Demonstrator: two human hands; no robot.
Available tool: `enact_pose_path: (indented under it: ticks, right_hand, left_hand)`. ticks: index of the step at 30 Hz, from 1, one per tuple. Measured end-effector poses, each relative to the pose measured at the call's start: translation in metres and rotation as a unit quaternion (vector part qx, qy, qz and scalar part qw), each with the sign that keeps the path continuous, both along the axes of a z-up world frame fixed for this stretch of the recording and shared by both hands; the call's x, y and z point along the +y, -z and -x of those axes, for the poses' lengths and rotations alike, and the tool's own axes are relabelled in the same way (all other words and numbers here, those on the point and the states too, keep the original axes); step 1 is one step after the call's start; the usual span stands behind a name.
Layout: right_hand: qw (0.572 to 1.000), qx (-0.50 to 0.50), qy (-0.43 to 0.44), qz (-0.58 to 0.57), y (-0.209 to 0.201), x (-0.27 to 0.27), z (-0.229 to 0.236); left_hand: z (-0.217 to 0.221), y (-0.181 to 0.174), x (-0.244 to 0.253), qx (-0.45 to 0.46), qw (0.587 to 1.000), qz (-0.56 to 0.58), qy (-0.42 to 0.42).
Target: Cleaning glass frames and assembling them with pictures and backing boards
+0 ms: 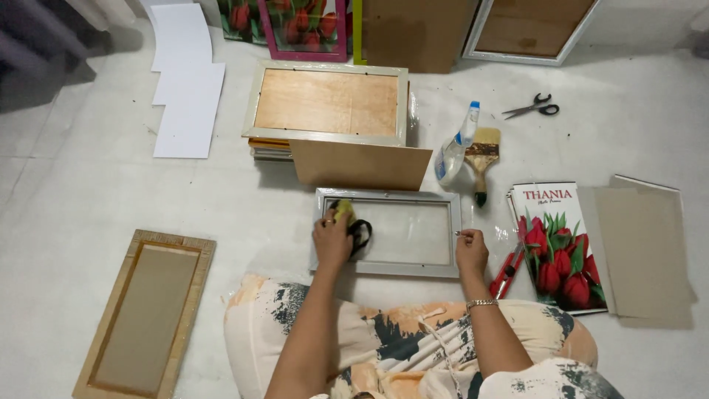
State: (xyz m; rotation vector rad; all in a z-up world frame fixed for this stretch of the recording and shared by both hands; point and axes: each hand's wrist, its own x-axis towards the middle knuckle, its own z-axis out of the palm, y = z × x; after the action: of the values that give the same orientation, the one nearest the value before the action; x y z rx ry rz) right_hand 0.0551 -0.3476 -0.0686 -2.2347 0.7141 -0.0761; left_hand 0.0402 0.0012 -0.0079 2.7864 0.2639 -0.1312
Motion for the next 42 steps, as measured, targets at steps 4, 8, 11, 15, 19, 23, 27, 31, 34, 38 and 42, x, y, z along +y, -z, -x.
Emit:
enact_pose_path:
  ticks: [4, 8, 11, 15, 19, 23, 27, 31, 34, 38, 42]
  right_hand:
    - [1.000, 0.007, -0.009, 0.000, -0.007, 0.004, 0.001]
    - [1.000, 0.012, -0.002, -0.014, -0.013, 0.008, -0.003]
    - [1.000, 0.009, 0.003, -0.022, -0.026, 0.014, -0.001]
    - [1.000, -0.007, 0.009, -0.016, -0.002, -0.001, -0.005]
    - [1.000, -0.008, 0.013, -0.005, -0.003, -0.004, -0.002]
    - [0.999, -0.019, 0.021, -0.018, -0.012, 0.003, -0.001]
    - [0.998, -0.045, 0.014, -0.038, -0.010, 0.004, -0.001]
    - [0.998, -0.052, 0.007, -0.042, -0.010, 0.004, 0.000]
    - [0.996, -0.065, 0.019, -0.056, -0.007, 0.003, -0.001]
    - [0.997, -0.058, 0.015, -0.052, -0.018, 0.006, -0.001]
    - [0.996, -0.055, 0.013, -0.072, -0.008, 0.005, -0.005]
  left_hand:
    - [0.000, 0.019, -0.018, -0.063, 0.995, -0.023, -0.072]
    - [-0.010, 0.046, -0.080, -0.106, 0.992, -0.009, -0.070]
    - [-0.014, 0.036, -0.141, -0.103, 0.994, 0.016, 0.022]
    - [-0.017, 0.043, -0.214, -0.068, 0.988, 0.034, 0.132]
    - [-0.018, 0.062, -0.216, -0.040, 0.972, 0.012, 0.229]
    - [-0.016, 0.042, -0.153, -0.114, 0.975, -0.017, 0.187]
    - [-0.011, 0.034, -0.072, -0.076, 0.993, -0.054, 0.072]
    - [-0.011, 0.022, -0.023, -0.080, 0.994, -0.070, -0.038]
    - [-0.013, 0.020, -0.025, -0.092, 0.988, -0.082, -0.091]
    - [-0.004, 0.027, -0.072, -0.142, 0.978, -0.087, -0.127]
    - [0.005, 0.025, -0.146, -0.223, 0.970, -0.054, -0.078]
